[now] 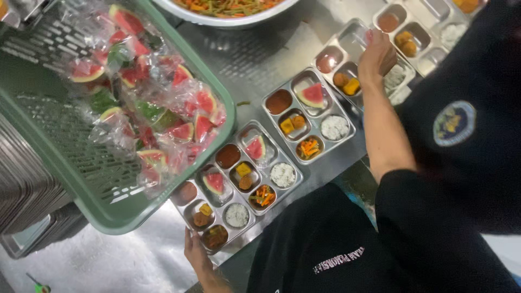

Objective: The person takes plastic-wrapped watermelon slices from a green basket and places one slice into each compartment tray on the stainless steel table. They then place a metal lid over each filled tray and stack the lidded trays on the table.

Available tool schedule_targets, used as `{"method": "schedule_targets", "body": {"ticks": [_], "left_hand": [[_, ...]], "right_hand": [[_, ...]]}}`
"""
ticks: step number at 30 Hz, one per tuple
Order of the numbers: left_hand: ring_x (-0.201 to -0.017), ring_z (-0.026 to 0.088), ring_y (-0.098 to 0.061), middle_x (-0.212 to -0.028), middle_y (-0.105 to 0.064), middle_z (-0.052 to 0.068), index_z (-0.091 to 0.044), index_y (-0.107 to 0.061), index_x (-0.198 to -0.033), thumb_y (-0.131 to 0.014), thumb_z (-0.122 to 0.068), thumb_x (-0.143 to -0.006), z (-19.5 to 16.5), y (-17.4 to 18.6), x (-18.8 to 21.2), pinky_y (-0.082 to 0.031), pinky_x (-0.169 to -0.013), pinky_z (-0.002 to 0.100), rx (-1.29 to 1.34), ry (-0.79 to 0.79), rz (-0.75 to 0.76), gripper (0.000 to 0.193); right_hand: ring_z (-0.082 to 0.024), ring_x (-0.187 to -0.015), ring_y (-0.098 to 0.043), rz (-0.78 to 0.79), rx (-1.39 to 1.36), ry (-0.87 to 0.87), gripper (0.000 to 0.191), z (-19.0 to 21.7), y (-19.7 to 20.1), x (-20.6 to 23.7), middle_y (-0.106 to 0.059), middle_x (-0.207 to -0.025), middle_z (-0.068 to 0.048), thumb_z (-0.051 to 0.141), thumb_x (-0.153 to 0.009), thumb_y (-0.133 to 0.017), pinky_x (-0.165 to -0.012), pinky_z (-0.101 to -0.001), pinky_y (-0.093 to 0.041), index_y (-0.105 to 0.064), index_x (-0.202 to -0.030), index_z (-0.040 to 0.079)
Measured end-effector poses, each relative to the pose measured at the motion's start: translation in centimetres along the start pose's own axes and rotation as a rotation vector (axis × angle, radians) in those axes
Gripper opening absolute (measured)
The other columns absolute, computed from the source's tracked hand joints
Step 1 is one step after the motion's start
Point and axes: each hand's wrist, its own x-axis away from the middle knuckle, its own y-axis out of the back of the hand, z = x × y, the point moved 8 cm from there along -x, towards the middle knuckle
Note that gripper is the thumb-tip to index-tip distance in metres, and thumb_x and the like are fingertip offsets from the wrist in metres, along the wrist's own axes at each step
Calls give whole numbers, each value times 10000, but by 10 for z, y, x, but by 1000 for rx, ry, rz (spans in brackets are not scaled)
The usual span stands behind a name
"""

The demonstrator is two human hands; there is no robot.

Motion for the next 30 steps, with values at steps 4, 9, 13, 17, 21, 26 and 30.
{"method": "schedule_targets", "body": {"ticks": [4,9,13,17,21,26,30], "left_hand": [[-1143,168,-609,-1351,-605,145,15,-467,-1542,-527,-125,-1062,9,-4,1,-500,-936,304,141,-42,-26,504],[-1082,205,-643,-1335,-586,179,4,-447,-1537,-505,-161,-1051,52,8,1,-546,-911,360,373,39,-143,516],[-1053,198,-662,-1182,-694,154,-4,-494,-1486,-623,-149,-985,77,20,-21,-535,-835,321,249,69,-166,537],[-774,156,-700,-966,-735,140,65,-659,-1220,-719,-84,-934,71,59,-47,-582,-696,273,346,-70,-280,328],[-593,175,-583,-748,-689,161,97,-725,-888,-825,-191,-928,76,125,-53,-446,-526,323,170,66,-411,307],[-789,361,-686,-814,-720,185,-4,-746,-851,-569,-392,-1111,73,226,-52,-521,-739,472,-329,13,-596,499],[-858,459,-691,-917,-726,216,9,-623,-1145,-639,-248,-913,71,266,-69,-508,-769,534,-440,-104,-480,346]], "right_hand": [[-398,-892,-651,-162,15,388,347,60,-10,23,-696,-935,-187,321,-817,-742,-785,-544,-519,-705,-1005,31],[-324,-1008,-627,-39,-398,695,45,108,8,200,-676,-975,-83,98,-826,-672,-932,-518,-430,-657,-867,109],[-305,-929,-672,543,-752,837,190,157,17,325,-721,-977,-100,72,-836,-764,-856,-431,-526,-757,-1025,84],[-219,-686,-715,761,-855,1020,120,223,46,359,-761,-838,-84,79,-845,-790,-589,-335,-561,-816,-963,87],[-186,-710,-726,499,-875,1066,90,287,103,332,-770,-886,-113,3,-923,-714,-655,-301,-569,-778,-976,34],[-162,-935,-761,486,-817,1027,172,451,100,287,-768,-1041,-126,87,-1044,-732,-789,-278,-589,-739,-1154,-45],[-218,-734,-717,1053,119,946,285,540,-35,325,-764,-886,-113,332,-956,-720,-695,-365,-550,-781,-1050,71]]}}
